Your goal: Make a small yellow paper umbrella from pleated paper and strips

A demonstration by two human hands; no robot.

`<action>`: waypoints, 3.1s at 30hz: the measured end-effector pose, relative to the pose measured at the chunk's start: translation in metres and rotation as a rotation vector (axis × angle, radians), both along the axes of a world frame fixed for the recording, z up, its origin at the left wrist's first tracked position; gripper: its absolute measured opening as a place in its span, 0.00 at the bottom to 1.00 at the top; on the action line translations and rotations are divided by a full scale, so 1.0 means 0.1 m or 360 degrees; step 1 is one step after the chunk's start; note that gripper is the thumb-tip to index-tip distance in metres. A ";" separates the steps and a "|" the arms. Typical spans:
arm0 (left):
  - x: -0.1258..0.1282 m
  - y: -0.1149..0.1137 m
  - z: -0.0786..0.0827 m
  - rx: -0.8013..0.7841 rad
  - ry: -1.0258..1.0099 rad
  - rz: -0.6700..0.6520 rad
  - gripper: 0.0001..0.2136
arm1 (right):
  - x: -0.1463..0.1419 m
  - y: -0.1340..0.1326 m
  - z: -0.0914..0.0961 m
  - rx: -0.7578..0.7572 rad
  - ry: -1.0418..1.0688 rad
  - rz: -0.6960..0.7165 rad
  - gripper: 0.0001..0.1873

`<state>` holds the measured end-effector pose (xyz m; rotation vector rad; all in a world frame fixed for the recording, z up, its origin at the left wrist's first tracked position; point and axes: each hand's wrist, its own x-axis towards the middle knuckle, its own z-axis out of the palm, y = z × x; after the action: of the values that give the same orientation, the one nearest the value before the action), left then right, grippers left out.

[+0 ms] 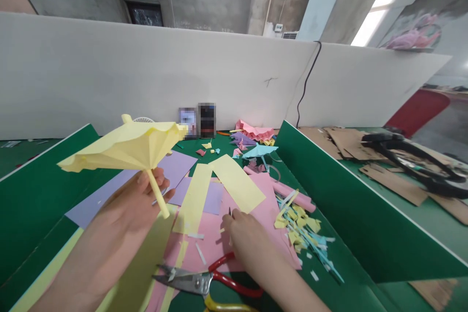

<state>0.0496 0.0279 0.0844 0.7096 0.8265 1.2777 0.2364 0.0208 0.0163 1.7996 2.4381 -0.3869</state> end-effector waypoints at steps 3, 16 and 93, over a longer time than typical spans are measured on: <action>0.00 0.02 -0.02 0.0062 0.0039 -0.0030 0.05 | 0.04 -0.03 0.02 -0.0067 0.0073 0.0000 0.21; -0.01 0.18 -0.13 0.0170 0.0173 -0.0339 0.06 | -0.04 0.12 0.09 -0.0007 0.0354 0.0200 0.27; 0.03 0.14 -0.10 0.0368 0.0568 0.0167 0.04 | -0.71 0.04 0.44 0.0769 0.1892 0.0005 0.16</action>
<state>0.0524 0.0415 0.0747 1.1136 1.0238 1.3755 0.1657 0.0249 0.0606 2.0849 3.5214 -1.2605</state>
